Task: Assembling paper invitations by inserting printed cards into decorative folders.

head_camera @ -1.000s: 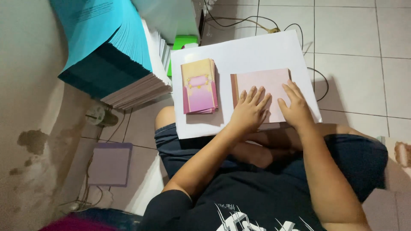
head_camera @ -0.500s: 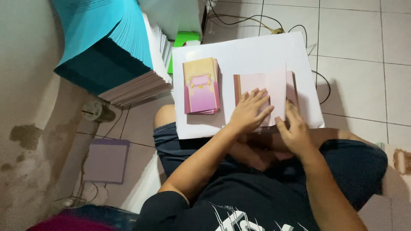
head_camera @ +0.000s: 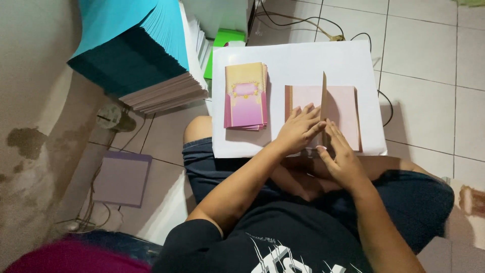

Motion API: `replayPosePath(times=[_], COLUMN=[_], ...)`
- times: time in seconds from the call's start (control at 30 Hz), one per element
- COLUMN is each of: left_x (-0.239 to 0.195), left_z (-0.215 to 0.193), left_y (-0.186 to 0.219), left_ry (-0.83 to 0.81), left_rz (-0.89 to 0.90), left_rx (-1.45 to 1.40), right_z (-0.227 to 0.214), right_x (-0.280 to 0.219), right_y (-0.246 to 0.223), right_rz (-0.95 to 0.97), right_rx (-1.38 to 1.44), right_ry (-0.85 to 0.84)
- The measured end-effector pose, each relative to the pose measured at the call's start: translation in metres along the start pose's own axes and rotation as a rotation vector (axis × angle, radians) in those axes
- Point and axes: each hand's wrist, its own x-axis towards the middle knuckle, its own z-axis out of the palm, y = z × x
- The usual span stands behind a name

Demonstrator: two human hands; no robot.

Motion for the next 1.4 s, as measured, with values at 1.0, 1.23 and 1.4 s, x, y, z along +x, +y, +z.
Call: replayPosePath(times=[1.0, 1.23, 1.4], left_x=[0.013, 0.006, 0.010], left_z=[0.033, 0.012, 0.020], left_y=[-0.011, 0.012, 0.004], left_ry=[0.327, 0.197, 0.207], left_rz=[-0.046, -0.098, -0.132], left_rx=[0.449, 0.397, 0.402], right_z=[0.054, 0.041, 0.044], right_x=[-0.002, 0.064, 0.112], right_y=[0.079, 0.097, 0.117], right_rz=[0.149, 0.136, 0.048], right_rx=[-0.536, -0.543, -0.610], right_ry=[-0.176, -0.205, -0.122])
